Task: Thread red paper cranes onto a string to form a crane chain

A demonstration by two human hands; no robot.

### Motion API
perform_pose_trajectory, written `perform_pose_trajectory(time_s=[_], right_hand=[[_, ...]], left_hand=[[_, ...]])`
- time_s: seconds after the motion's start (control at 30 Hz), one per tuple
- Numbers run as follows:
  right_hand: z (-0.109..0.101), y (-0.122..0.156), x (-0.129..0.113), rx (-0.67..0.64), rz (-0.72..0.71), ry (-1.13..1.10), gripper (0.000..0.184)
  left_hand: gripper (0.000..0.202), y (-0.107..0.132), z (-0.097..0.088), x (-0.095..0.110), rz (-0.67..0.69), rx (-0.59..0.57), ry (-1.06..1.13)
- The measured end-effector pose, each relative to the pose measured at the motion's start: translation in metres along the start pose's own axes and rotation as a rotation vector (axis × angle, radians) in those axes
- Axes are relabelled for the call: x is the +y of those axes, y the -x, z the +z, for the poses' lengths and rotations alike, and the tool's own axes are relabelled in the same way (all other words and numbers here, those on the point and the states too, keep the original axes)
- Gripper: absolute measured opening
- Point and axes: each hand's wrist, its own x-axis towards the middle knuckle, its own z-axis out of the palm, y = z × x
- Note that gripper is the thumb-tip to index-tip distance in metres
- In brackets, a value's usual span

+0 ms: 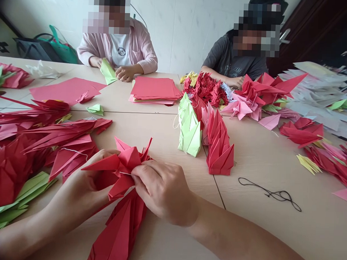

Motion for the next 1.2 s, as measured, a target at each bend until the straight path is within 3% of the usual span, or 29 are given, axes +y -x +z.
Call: perform_pose_trajectory(time_s=[0.67,1.2], right_hand=[[0.000,-0.001,0.006,-0.049,0.017,-0.036,0.008],[-0.005,-0.005,0.007,-0.020,-0.013,-0.078,0.007]], left_hand=[[0.018,-0.001,-0.001,0.001,-0.140,-0.071,0.205],[0.013,-0.001,-0.009,0.005,-0.024,-0.053,0.284]])
